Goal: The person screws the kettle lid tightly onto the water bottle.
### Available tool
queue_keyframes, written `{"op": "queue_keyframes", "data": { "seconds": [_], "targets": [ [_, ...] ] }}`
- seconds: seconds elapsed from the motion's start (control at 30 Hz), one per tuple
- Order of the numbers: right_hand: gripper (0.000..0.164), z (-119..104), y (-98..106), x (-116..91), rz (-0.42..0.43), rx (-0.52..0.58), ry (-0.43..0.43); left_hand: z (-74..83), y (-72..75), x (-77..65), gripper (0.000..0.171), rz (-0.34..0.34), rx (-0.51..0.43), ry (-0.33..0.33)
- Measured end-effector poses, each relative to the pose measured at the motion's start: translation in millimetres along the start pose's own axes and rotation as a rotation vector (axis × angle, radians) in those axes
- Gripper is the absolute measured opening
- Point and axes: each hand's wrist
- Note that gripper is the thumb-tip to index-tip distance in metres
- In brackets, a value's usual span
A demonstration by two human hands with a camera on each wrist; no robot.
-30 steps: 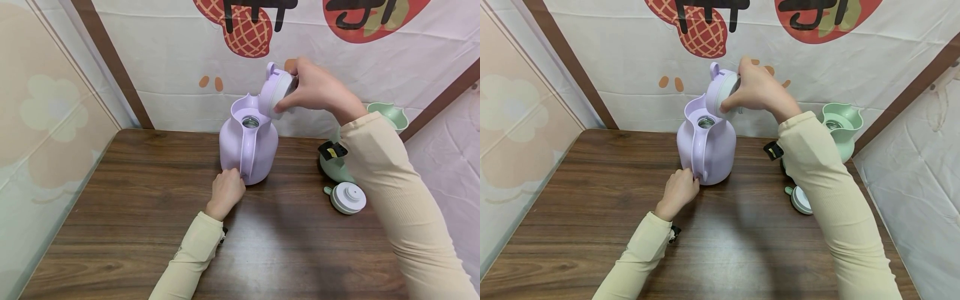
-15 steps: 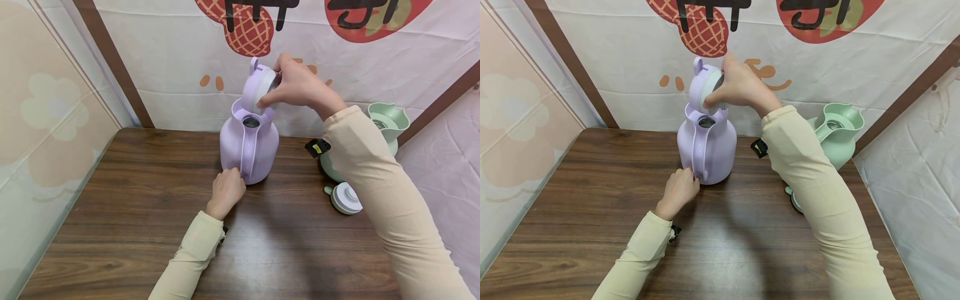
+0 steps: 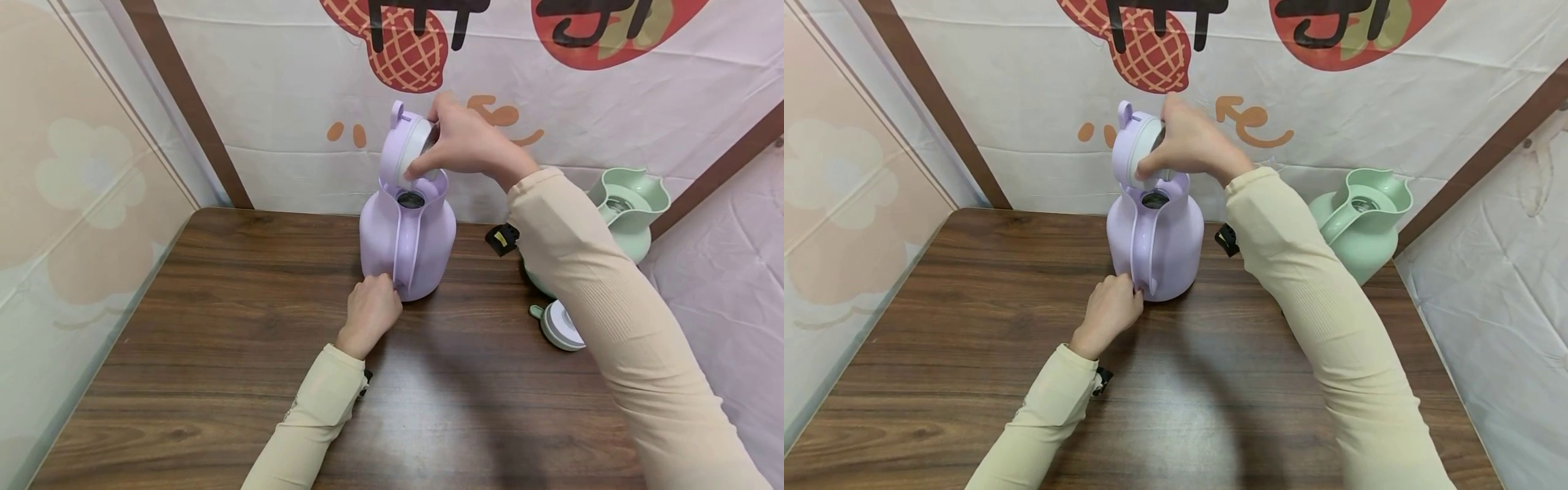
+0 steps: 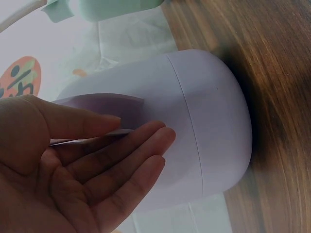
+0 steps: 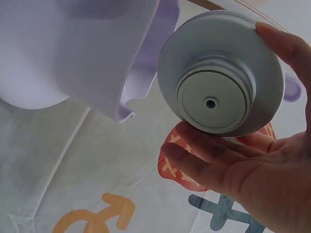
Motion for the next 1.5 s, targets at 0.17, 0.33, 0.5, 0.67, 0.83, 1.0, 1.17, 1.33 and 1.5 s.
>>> {"op": "queue_keyframes", "data": {
  "seconds": [0.17,0.33,0.5,0.67,0.83,1.0,1.17,1.33,1.5],
  "targets": [
    [0.070,-4,-1,5,-0.004,0.006,0.030,0.8,1.8,0.0,0.016,-0.008,-0.002,0.009],
    [0.068,-8,-2,8,-0.015,0.022,0.033,0.6,1.4,0.2,0.016,-0.009,-0.002,0.007],
    [0.069,-11,-4,11,-0.027,0.042,0.037,0.0,1.0,-0.3,0.016,-0.004,-0.005,0.000],
    [0.070,-12,-7,13,-0.039,0.040,0.030,0.1,1.1,-0.3,0.016,-0.013,-0.007,0.009],
    [0.071,-13,-9,15,-0.058,0.031,0.018,0.8,1.1,-0.6,0.015,-0.022,-0.009,0.020],
    [0.071,-13,-9,15,-0.069,0.030,0.015,0.9,-0.3,0.0,0.015,-0.017,-0.009,0.017],
    [0.070,-12,-8,15,-0.076,0.024,0.010,0.3,-0.5,0.1,0.016,-0.011,-0.006,0.009],
    [0.069,-10,-8,15,-0.075,0.015,0.015,-0.2,-1.0,0.3,0.017,-0.012,-0.009,0.009],
    [0.070,-10,-8,14,-0.076,0.013,0.012,0.2,-0.2,-0.1,0.018,-0.011,-0.012,0.010]
  ]
}}
Point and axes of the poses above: each hand's wrist, its own x-axis towards the middle knuckle, its own y-axis out of the back of the hand, z = x × y, and after that the axes turned 1 degree about -y, right-handed
